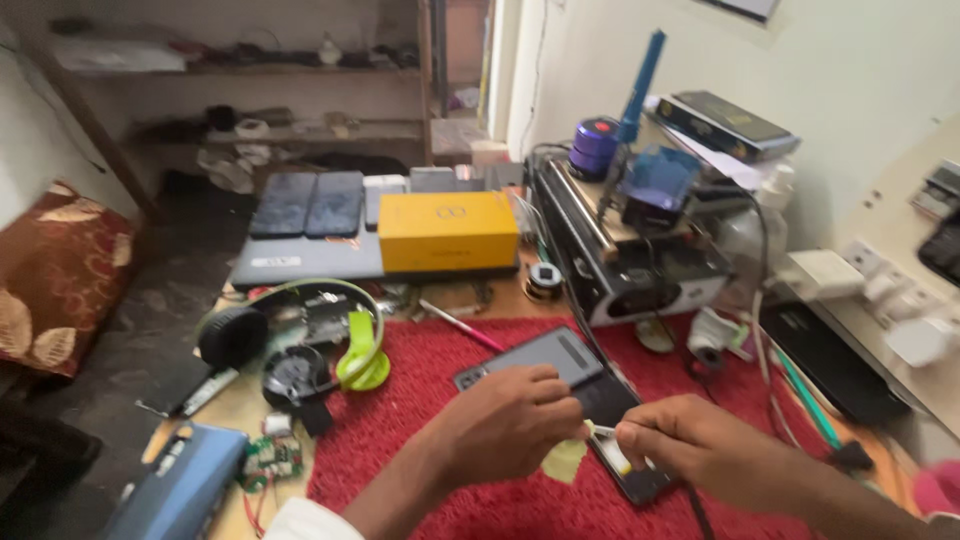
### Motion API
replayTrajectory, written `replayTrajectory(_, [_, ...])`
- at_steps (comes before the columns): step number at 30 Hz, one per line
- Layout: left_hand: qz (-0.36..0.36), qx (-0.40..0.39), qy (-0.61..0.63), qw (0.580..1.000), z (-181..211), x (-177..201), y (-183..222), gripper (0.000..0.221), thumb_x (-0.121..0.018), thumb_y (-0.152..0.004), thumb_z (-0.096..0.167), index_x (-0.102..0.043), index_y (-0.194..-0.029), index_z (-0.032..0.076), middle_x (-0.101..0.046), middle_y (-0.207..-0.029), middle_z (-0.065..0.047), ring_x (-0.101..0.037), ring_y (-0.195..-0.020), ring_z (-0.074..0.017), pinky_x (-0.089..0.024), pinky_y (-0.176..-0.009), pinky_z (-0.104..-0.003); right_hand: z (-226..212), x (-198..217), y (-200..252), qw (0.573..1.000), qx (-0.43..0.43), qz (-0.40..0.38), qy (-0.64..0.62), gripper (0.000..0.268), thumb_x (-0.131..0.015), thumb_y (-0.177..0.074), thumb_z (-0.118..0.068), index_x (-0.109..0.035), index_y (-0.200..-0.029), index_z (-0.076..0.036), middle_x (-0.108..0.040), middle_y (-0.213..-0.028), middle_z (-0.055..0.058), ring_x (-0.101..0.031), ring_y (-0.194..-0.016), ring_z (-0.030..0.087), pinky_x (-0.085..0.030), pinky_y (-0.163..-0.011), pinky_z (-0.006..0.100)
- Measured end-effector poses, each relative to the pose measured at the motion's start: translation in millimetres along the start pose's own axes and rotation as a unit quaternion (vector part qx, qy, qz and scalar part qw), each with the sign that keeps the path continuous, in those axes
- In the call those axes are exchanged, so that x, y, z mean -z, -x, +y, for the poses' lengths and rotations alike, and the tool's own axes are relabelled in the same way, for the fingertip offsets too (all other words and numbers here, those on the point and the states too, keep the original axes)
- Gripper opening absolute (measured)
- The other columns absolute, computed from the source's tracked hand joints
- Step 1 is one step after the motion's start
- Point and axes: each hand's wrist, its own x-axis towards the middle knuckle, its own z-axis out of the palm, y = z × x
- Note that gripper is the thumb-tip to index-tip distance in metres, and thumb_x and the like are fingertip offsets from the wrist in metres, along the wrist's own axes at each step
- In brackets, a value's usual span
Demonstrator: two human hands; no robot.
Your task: The person wipes a phone component with a cloth and then uses tweezers to carefully clean or manipulate the internal edges of a smartphone frame.
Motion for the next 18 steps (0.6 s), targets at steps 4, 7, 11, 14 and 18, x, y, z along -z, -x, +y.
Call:
replayTrajectory(4, [0.013,0.04,0.1,0.994,1,-23,-10,0.008,-0.063,-0.1,0.01,-0.066,-0.093,0.009,-0.062,-0.086,-0.003,-0.063,-0.085,-0.0219,-0.053,-0.077,-0.035,12,-6,18,0.997,0.071,0.019,-0.01,0.038,-0.057,-0.107,-0.031,-0.062,-0.081,-0.004,-0.051,-0.068,0.008,-0.049,-0.064,0.014,-0.047,-0.058,0.036])
replayTrajectory(7, [0.004,0.097,0.101,0.99,12,4,-16,0.026,-0.067,-0.105,0.017,-0.061,-0.083,0.003,-0.059,-0.072,-0.009,-0.061,-0.077,-0.0245,-0.052,-0.072,-0.04,8,-10,31,0.935,0.065,0.171,0.305,0.028,-0.059,-0.098,-0.038,-0.07,-0.088,-0.014,-0.066,-0.062,0.011,-0.065,-0.06,0.029,-0.046,-0.056,0.043])
replayTrajectory(11, [0.144,0.327,0.186,0.915,2,76,-3,0.017,-0.057,-0.1,0.012,-0.067,-0.089,0.003,-0.068,-0.076,-0.005,-0.069,-0.067,-0.0156,-0.056,-0.056,-0.031,-9,16,65,0.815,0.033,0.361,0.451,0.027,-0.056,-0.091,-0.036,-0.075,-0.1,-0.02,-0.076,-0.081,0.01,-0.071,-0.063,0.032,-0.053,-0.055,0.046])
replayTrajectory(14, [0.206,0.376,0.143,0.892,-23,73,19,0.027,-0.057,-0.104,0.015,-0.07,-0.084,0.002,-0.069,-0.069,-0.007,-0.066,-0.059,-0.0142,-0.052,-0.05,-0.029,-14,22,81,0.836,-0.115,0.358,0.399,0.028,-0.061,-0.095,-0.044,-0.076,-0.099,-0.021,-0.075,-0.076,0.009,-0.073,-0.068,0.03,-0.056,-0.062,0.042])
replayTrajectory(18, [0.194,0.334,0.249,0.888,-48,-3,24,0.02,-0.063,-0.101,0.018,-0.076,-0.1,0.002,-0.072,-0.079,-0.006,-0.063,-0.07,-0.0111,-0.05,-0.06,-0.027,-7,11,50,0.926,0.006,0.308,0.219,0.023,-0.064,-0.092,-0.031,-0.075,-0.098,-0.012,-0.07,-0.064,0.012,-0.064,-0.053,0.024,-0.051,-0.053,0.036])
